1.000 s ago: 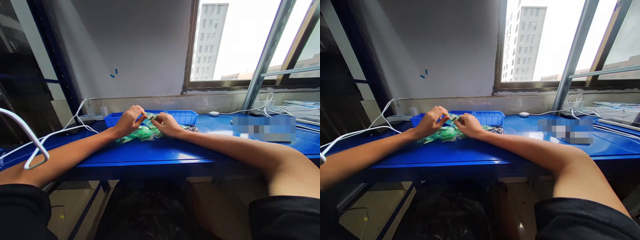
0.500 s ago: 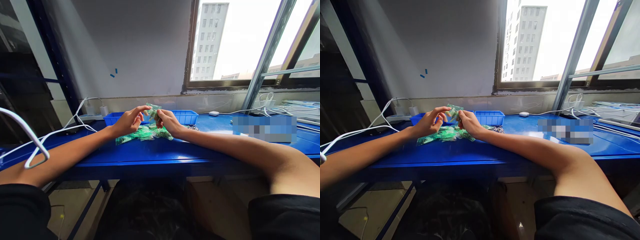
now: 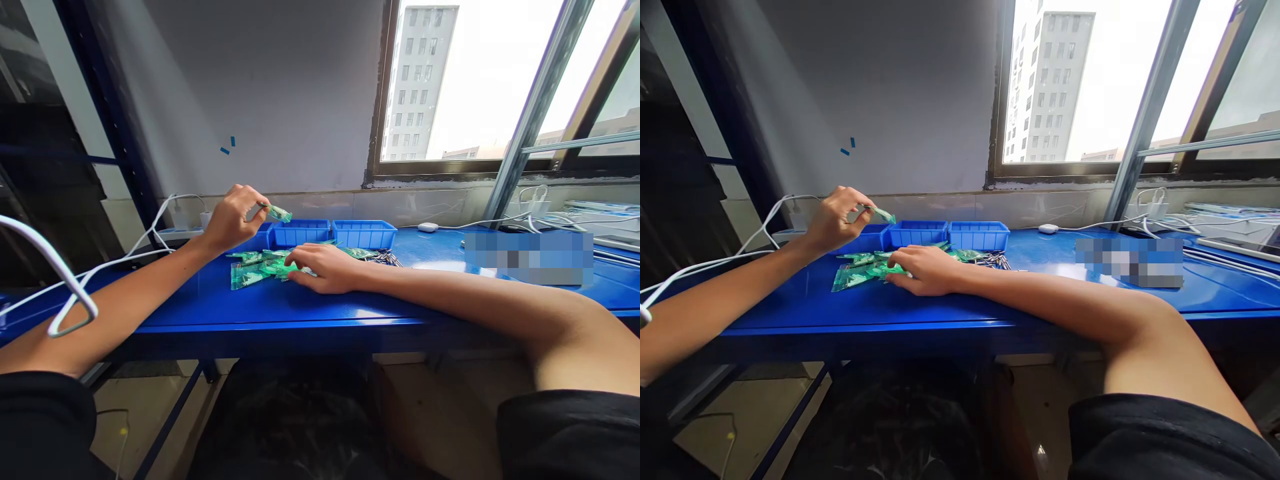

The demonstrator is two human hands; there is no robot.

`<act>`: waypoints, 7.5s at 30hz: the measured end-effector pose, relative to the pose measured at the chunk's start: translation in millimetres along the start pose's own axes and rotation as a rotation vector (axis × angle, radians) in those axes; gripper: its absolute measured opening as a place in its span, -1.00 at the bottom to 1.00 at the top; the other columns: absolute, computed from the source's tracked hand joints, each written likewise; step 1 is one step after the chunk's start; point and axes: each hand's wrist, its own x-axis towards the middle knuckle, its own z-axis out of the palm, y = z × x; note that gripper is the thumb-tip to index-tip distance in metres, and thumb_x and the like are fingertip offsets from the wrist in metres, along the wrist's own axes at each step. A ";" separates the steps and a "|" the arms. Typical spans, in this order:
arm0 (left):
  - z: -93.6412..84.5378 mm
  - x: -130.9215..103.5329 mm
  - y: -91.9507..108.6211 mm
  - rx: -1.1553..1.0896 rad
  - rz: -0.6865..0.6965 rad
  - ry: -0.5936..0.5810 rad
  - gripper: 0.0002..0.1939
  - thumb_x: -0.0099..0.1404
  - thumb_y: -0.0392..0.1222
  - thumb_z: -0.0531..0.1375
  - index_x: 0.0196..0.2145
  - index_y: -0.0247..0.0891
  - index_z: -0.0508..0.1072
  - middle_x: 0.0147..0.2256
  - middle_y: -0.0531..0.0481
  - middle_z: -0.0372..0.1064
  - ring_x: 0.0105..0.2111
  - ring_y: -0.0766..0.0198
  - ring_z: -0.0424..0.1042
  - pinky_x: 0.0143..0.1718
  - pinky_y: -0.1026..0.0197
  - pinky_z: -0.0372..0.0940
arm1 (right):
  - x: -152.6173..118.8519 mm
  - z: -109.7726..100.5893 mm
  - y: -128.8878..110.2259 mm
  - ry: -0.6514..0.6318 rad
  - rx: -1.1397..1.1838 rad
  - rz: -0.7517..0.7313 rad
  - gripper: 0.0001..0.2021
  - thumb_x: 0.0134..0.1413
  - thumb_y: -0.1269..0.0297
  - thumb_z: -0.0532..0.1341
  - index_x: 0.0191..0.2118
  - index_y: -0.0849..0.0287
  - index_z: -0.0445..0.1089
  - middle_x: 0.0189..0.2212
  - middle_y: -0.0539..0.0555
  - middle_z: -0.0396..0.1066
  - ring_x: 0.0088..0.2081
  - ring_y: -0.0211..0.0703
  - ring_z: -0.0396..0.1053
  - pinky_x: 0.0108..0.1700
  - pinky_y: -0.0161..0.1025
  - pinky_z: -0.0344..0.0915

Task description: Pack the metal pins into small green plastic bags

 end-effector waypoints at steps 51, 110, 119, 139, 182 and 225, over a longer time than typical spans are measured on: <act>26.1 -10.5 22.9 -0.166 -0.108 -0.426 -0.72 0.27 -0.13 0.03 -0.19 -0.23 0.48 -0.13 -0.09 0.37 -0.04 0.11 0.28 0.09 0.08 0.19 | 1.5 -0.2 2.4 -0.140 -0.200 -0.100 -0.76 0.28 0.23 0.06 -0.12 0.25 0.37 -0.20 0.18 0.40 -0.14 -0.09 0.37 -0.06 -0.13 0.28; 16.9 -7.7 37.1 -0.223 -0.144 -0.938 -0.58 0.40 0.02 -0.11 -0.03 -0.23 0.38 -0.01 -0.09 0.39 -0.05 0.16 0.37 0.00 0.22 0.21 | 0.8 2.3 6.3 -0.138 -0.219 -0.126 -0.74 0.28 0.23 0.04 -0.10 0.26 0.37 -0.16 0.19 0.40 -0.08 -0.06 0.37 -0.02 -0.09 0.27; 20.0 -9.9 33.1 -0.240 -0.069 -0.897 -0.62 0.40 -0.02 -0.11 -0.17 -0.25 0.42 -0.16 -0.05 0.44 -0.16 0.18 0.41 -0.09 0.25 0.23 | 0.6 2.3 7.7 -0.139 -0.230 -0.141 -0.74 0.30 0.22 0.02 -0.09 0.26 0.35 -0.09 0.21 0.39 -0.06 -0.05 0.37 0.01 -0.07 0.28; 20.1 -10.1 31.2 -0.245 -0.022 -0.887 -0.63 0.42 -0.06 -0.09 -0.09 -0.27 0.41 -0.11 -0.05 0.43 -0.15 0.22 0.41 -0.14 0.28 0.22 | 1.0 4.1 9.8 -0.121 -0.230 -0.155 -0.73 0.29 0.22 0.02 -0.09 0.27 0.35 -0.09 0.22 0.40 -0.07 -0.03 0.37 -0.01 -0.07 0.29; 19.3 -10.0 30.3 -0.279 -0.001 -0.836 -0.65 0.39 -0.09 -0.04 -0.05 -0.26 0.42 -0.12 -0.08 0.45 -0.15 0.20 0.41 -0.18 0.30 0.22 | 0.2 1.5 7.0 -0.140 -0.219 -0.141 -0.74 0.29 0.23 0.04 -0.04 0.24 0.33 -0.08 0.21 0.38 -0.05 -0.05 0.38 0.02 -0.05 0.29; 14.2 -6.0 39.8 -0.232 -0.055 -0.663 -0.68 0.31 -0.11 -0.05 -0.35 -0.27 0.45 -0.31 -0.04 0.49 -0.30 0.24 0.41 -0.32 0.32 0.22 | 4.0 -0.8 4.8 -0.134 -0.068 -0.042 -0.82 0.24 0.27 0.10 -0.16 0.22 0.38 -0.17 0.14 0.41 -0.11 -0.10 0.36 -0.05 -0.14 0.27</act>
